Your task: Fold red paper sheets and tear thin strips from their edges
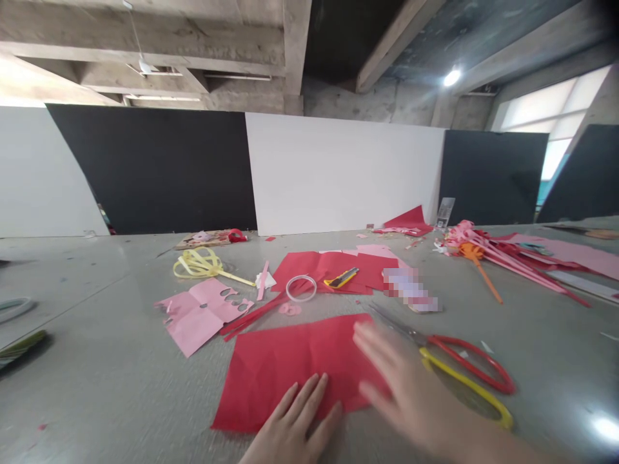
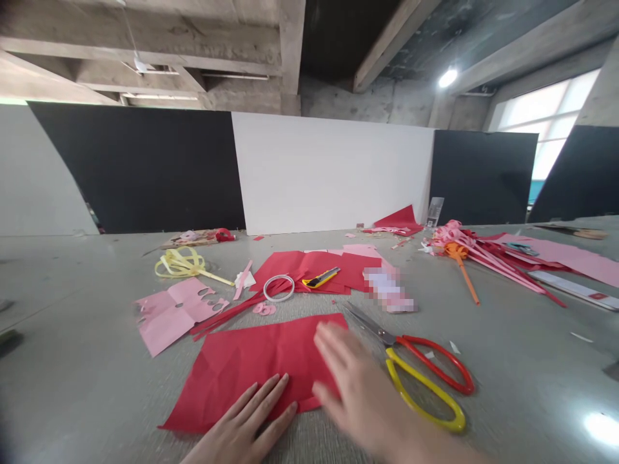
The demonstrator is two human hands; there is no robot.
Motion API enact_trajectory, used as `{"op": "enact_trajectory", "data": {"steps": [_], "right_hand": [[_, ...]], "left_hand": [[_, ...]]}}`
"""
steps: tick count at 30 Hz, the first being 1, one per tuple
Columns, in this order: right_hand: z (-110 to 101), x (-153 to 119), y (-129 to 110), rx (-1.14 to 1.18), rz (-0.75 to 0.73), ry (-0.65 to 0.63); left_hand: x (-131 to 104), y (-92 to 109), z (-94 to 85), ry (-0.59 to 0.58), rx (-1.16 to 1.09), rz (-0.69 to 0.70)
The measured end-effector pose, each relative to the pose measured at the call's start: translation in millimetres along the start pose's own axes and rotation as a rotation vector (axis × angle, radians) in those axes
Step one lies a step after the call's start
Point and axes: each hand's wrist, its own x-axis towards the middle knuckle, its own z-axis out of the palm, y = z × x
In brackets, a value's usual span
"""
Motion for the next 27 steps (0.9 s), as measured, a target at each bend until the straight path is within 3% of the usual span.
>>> {"op": "enact_trajectory", "data": {"steps": [2,4,8,13,27], "right_hand": [[9,-17,-27,-0.026,-0.265,0.005],[22,-27,-39,-0.118,-0.334,0.085],[37,-28,-38,-0.241,-0.346,0.205],[33,-23,-37,-0.276,-0.355,0.287],[33,-24,-36,-0.266,-0.341,0.248]], "left_hand": [[-1,1,2.5,-0.008,-0.040,-0.011],[-1,1,4.1,-0.011,-0.082,-0.022],[-1,1,1.7,-0.057,-0.114,-0.041],[2,1,-4.1,-0.094,-0.083,-0.029],[4,-1,-6.4,-0.130,-0.135,-0.054]]}}
